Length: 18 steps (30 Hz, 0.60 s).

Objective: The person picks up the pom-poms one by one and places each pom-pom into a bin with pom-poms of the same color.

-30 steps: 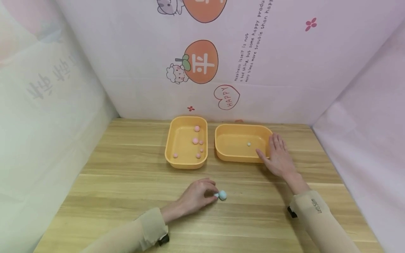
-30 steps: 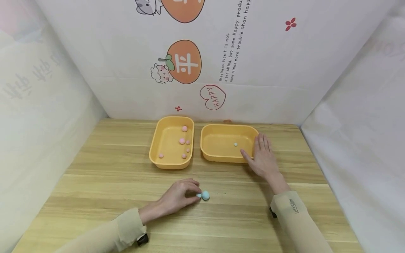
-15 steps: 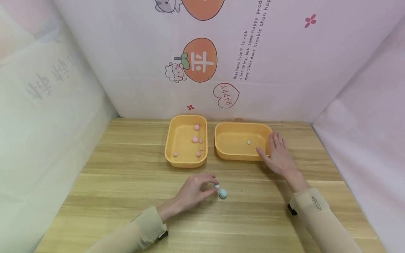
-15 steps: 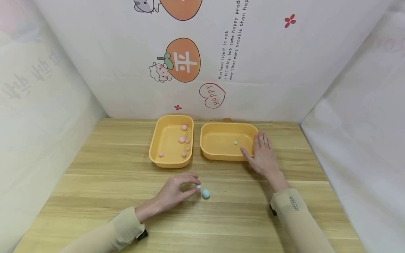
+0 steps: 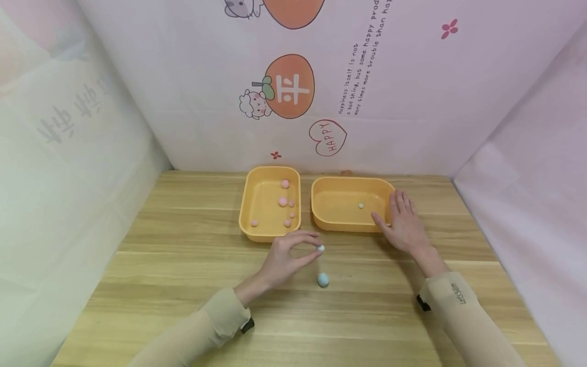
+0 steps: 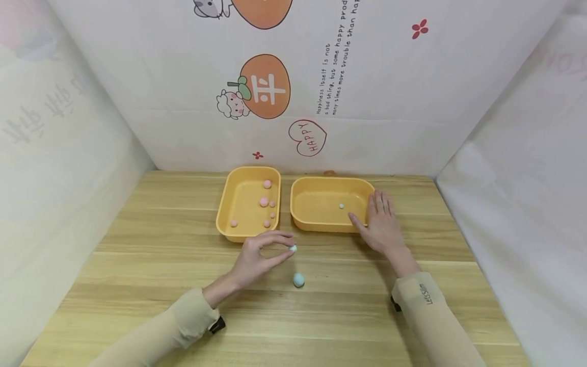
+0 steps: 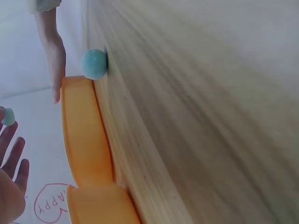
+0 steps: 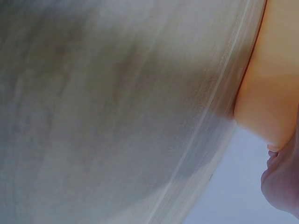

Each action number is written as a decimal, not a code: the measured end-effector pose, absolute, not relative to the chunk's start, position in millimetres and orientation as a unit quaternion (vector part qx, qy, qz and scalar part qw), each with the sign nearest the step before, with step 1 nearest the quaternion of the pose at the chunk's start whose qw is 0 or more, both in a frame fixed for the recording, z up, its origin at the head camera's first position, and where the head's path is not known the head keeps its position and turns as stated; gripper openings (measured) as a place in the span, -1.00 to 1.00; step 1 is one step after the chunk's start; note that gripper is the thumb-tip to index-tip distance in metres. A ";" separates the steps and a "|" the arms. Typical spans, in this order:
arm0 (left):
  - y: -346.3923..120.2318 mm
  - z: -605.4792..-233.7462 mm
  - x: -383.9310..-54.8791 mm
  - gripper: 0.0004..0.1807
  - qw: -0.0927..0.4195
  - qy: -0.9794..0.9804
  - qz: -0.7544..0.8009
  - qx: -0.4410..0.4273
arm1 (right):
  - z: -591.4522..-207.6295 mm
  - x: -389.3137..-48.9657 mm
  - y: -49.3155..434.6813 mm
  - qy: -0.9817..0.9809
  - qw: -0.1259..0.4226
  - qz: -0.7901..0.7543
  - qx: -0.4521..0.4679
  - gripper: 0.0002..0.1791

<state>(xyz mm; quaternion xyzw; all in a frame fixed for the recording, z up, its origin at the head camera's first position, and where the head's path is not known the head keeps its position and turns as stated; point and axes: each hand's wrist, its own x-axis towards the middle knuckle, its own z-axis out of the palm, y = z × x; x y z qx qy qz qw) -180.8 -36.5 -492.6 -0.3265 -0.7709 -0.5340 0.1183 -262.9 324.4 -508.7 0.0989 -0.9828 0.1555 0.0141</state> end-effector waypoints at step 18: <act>-14.4 -490.9 -212.8 -0.88 0.138 -0.729 -0.594 -0.310 | -510.7 -262.8 325.3 -0.982 0.022 0.158 0.100 0.13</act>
